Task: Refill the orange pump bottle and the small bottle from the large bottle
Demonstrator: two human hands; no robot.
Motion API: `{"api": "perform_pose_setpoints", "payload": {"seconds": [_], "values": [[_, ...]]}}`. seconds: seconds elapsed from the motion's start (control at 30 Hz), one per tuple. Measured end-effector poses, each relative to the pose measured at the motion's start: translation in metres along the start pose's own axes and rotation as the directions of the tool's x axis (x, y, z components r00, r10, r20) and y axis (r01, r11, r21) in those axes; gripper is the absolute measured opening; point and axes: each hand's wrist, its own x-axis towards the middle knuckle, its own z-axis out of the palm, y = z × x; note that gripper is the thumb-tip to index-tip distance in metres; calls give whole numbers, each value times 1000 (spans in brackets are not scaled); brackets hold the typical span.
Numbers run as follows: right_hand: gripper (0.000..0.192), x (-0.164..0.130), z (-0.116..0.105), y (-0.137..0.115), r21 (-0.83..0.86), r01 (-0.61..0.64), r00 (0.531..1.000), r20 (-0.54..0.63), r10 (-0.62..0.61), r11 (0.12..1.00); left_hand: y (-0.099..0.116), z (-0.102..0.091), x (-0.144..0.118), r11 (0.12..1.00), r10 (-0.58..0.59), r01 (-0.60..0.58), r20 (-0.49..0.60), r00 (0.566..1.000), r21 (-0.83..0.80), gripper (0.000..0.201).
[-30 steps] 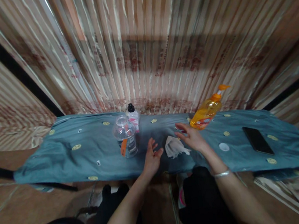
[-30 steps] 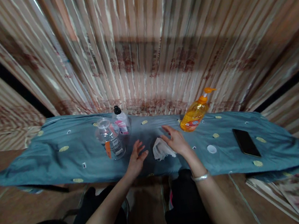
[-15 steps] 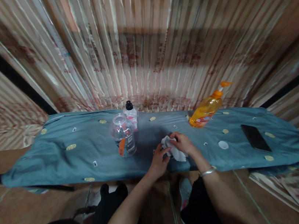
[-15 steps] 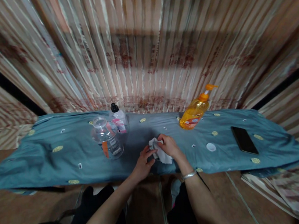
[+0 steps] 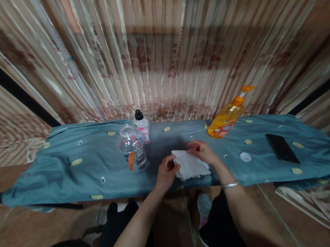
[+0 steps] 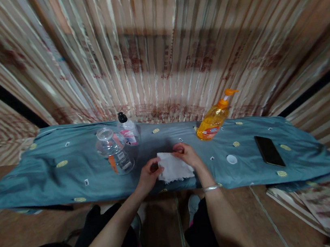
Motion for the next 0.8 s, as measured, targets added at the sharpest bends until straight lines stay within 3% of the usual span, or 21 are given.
{"api": "perform_pose_setpoints", "payload": {"seconds": [0.13, 0.27, 0.4, 0.53, 0.67, 0.8], "values": [[42, 5, 6, 5, -83, 34, 995, -95, -42, 996, -4, -4, -7, 1000, 27, -26, -58, 998, 12, 47], [40, 4, 24, -7, -120, 109, 986, -112, -122, 987, -2, -8, -11, 995, 90, -85, -137, 987, 43, 52], [58, 19, 56, -45, -193, 276, 957, -39, -288, 942, -2, -10, -8, 993, 119, -112, -193, 974, 46, 58], [86, 59, 93, -93, -225, 338, 940, 32, -339, 914, -6, -7, -4, 994, 107, -105, -228, 968, 20, 60], [98, 99, 126, -119, -207, 338, 941, 49, -336, 918, -8, -8, -1, 995, 100, -100, -233, 967, 13, 61], [79, 113, 141, -113, -160, 236, 971, 62, -229, 958, -5, -9, -1, 995, 103, -102, -227, 968, 17, 65]]}}
